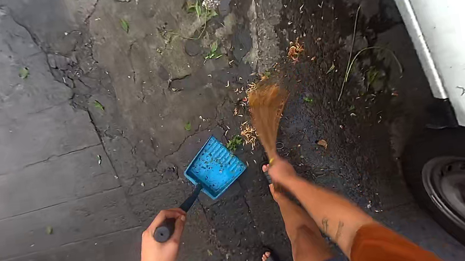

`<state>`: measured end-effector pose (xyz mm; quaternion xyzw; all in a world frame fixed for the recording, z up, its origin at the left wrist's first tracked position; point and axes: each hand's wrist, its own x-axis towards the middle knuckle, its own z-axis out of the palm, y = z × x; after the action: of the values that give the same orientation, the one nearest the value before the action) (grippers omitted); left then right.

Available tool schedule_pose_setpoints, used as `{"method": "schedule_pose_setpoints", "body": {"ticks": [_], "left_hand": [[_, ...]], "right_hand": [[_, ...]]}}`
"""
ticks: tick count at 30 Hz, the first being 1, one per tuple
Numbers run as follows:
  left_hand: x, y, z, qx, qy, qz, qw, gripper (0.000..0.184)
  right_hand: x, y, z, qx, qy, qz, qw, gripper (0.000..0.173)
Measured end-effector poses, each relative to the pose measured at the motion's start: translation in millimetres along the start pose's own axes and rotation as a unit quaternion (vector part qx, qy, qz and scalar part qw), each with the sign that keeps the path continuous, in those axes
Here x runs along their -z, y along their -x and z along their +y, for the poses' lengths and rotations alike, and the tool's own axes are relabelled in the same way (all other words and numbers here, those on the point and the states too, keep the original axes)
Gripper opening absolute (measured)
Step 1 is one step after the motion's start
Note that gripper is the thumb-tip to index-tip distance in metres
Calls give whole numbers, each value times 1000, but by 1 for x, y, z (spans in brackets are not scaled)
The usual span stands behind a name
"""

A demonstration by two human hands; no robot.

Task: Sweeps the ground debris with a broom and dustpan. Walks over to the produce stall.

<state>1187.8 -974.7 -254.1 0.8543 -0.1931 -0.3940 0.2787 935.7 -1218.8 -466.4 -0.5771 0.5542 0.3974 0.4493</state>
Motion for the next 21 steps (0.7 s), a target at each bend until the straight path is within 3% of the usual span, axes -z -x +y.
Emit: {"method": "schedule_pose_setpoints", "body": {"ticks": [2,4,7,10,13,16,18,21], "left_hand": [[-4,-12,12,19,-10,-7,1000,16],[-5,-22,26,34,-23,-9,999,16],[-6,-36,40,59,-36,-10,998,17],[-8,-47,43,72,-30,1,997,17],[-8,-48,38,83,-6,13,996,16],[-5,-43,26,85,10,16,996,16],[-7,-39,18,87,14,17,996,15],[-9,-43,12,83,24,26,996,14]], "right_hand": [[-29,44,10,2,20,-55,998,76],[-10,98,21,0,-4,-85,996,76],[86,164,34,-5,-13,-113,994,75],[209,176,40,7,23,-60,998,71],[313,117,35,10,59,64,996,65],[371,-5,27,19,7,161,987,64],[357,-61,14,5,-38,171,985,63],[246,-80,16,7,11,125,992,73]]}}
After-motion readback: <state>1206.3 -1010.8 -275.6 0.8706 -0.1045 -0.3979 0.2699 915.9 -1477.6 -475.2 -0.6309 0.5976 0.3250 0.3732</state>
